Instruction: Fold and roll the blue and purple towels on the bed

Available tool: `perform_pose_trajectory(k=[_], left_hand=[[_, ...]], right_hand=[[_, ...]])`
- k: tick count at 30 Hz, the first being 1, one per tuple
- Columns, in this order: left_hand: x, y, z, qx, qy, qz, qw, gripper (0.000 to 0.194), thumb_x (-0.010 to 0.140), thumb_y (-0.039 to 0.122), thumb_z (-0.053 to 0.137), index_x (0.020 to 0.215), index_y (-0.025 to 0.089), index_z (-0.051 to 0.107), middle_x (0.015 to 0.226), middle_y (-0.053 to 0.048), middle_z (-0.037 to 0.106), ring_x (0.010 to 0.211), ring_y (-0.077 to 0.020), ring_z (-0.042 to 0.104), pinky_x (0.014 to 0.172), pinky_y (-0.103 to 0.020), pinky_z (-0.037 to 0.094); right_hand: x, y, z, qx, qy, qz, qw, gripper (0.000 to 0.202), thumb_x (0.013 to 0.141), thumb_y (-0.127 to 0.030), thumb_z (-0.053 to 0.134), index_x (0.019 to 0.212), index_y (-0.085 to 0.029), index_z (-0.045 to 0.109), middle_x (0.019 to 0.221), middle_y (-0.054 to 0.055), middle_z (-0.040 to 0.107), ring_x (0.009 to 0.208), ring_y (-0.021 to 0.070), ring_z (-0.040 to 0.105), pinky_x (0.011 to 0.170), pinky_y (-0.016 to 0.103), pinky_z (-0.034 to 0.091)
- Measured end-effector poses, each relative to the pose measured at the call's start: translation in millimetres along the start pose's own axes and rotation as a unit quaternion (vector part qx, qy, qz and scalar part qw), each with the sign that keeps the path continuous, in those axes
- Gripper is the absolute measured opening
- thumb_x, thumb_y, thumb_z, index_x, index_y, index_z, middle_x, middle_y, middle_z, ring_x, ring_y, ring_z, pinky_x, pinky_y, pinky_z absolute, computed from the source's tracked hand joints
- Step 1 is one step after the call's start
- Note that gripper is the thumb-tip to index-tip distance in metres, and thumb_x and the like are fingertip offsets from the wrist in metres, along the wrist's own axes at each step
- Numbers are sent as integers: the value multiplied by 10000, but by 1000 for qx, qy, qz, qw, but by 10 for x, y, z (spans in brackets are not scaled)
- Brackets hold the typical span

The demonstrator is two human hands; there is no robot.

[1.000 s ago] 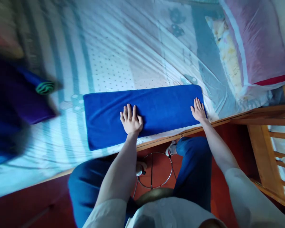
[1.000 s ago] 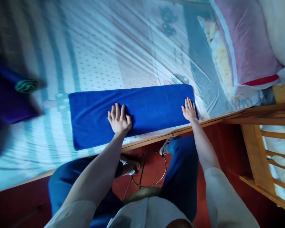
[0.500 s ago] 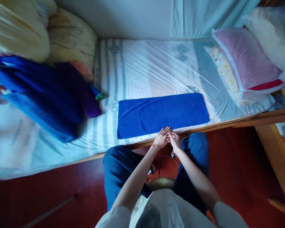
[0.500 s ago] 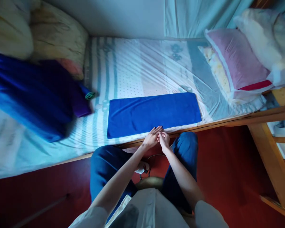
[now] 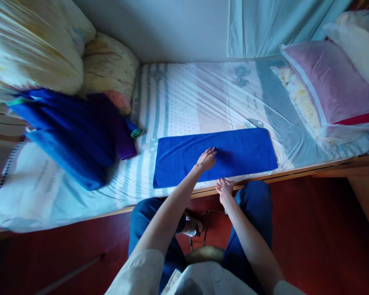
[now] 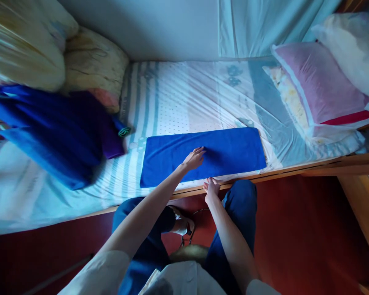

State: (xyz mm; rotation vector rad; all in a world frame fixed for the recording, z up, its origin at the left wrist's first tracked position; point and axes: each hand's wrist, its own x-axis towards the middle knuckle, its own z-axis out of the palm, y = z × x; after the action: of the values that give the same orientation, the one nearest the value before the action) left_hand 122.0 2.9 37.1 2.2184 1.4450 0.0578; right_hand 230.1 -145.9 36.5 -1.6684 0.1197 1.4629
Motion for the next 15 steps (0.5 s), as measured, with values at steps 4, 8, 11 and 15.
perform_pose_trajectory(k=[4,8,11,15], left_hand=[[471,41,-36,19,-25,-30,999,530,938,197,468,1458,162,563,1645,-151,394,1497,-352,384,1162,-518,432],[851,67,-169,41,-40,-57,997,548,952,202,444,1494,145,508,1668,-174,337,1490,-388,361,1122,-556,448],[1057,65,-295,45,-51,-78,995,520,958,190,424,1466,163,529,1659,-155,350,1449,-381,395,1098,-532,467],[1248,50,-432,36,-46,-97,994,462,960,138,389,1356,195,618,1462,-146,556,1366,-319,467,1064,-445,486]], right_hand=[[53,-16,53,29,0,31,999,131,843,-345,646,918,-253,591,1020,75,778,799,162,742,638,251,560],[12,-29,129,37,-15,45,998,160,860,-373,647,963,-266,585,1104,87,779,831,175,741,625,262,557],[-56,-41,174,53,-7,64,997,150,869,-367,649,969,-273,589,1068,60,793,812,168,743,622,259,552],[-137,-96,231,85,28,91,992,143,898,-335,645,1015,-278,587,1058,39,803,795,149,739,625,243,542]])
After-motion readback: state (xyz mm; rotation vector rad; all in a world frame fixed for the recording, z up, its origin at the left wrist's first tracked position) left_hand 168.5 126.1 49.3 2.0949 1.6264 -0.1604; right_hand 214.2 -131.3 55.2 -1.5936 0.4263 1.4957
